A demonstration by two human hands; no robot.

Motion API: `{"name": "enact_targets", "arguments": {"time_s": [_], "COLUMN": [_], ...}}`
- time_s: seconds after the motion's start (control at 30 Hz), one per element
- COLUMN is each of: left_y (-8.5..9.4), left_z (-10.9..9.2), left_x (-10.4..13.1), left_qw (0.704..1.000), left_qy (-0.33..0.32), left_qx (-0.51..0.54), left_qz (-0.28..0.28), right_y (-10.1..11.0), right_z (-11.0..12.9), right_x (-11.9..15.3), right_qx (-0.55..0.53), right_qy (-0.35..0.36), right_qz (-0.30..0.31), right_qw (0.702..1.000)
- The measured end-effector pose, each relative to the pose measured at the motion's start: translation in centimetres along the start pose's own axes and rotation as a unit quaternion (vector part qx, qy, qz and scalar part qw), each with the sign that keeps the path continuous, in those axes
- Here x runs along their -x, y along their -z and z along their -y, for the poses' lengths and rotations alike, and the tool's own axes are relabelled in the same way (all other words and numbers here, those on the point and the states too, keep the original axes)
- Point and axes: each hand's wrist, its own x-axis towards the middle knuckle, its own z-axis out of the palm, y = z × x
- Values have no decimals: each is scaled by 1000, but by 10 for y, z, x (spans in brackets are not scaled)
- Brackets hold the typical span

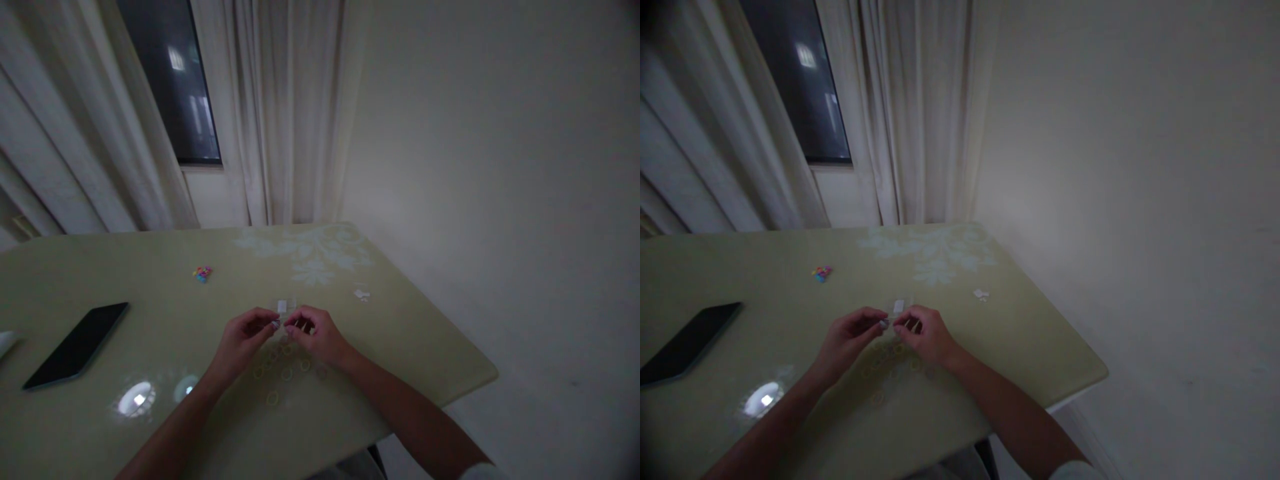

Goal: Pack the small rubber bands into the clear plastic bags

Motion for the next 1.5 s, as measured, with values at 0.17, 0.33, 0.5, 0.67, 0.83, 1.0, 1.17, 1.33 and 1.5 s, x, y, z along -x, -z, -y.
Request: {"name": "enact_targets", "arguments": {"time_s": [0.17,0.33,0.5,0.67,0.83,1.0,1.17,1.33,1.5], "left_y": [5,3,5,6,5,7,5,3,3], "left_z": [-4,-1,2,1,-2,0,3,5,8], "left_x": [-3,-4,-4,-5,-4,-3,-2,-1,0], "left_qw": [999,999,999,998,998,999,999,996,997], "left_qy": [-23,-25,-28,-24,-20,-11,-2,-14,4], "left_qx": [-14,10,15,33,34,34,45,70,57], "left_qz": [-33,-35,-45,-47,-41,-12,18,47,56], "right_y": [-12,-22,-24,-25,-19,-8,-6,-8,-8], "right_z": [-11,-13,-13,-15,-12,-3,8,9,8], "right_x": [3,1,-1,0,-1,-2,0,2,2], "right_qx": [158,245,289,179,9,-74,-82,-76,-77], "right_qy": [116,169,193,189,58,-12,48,72,64], "right_qz": [126,194,187,139,59,-47,-57,-58,-48], "right_qw": [973,935,919,956,996,996,994,993,994]}}
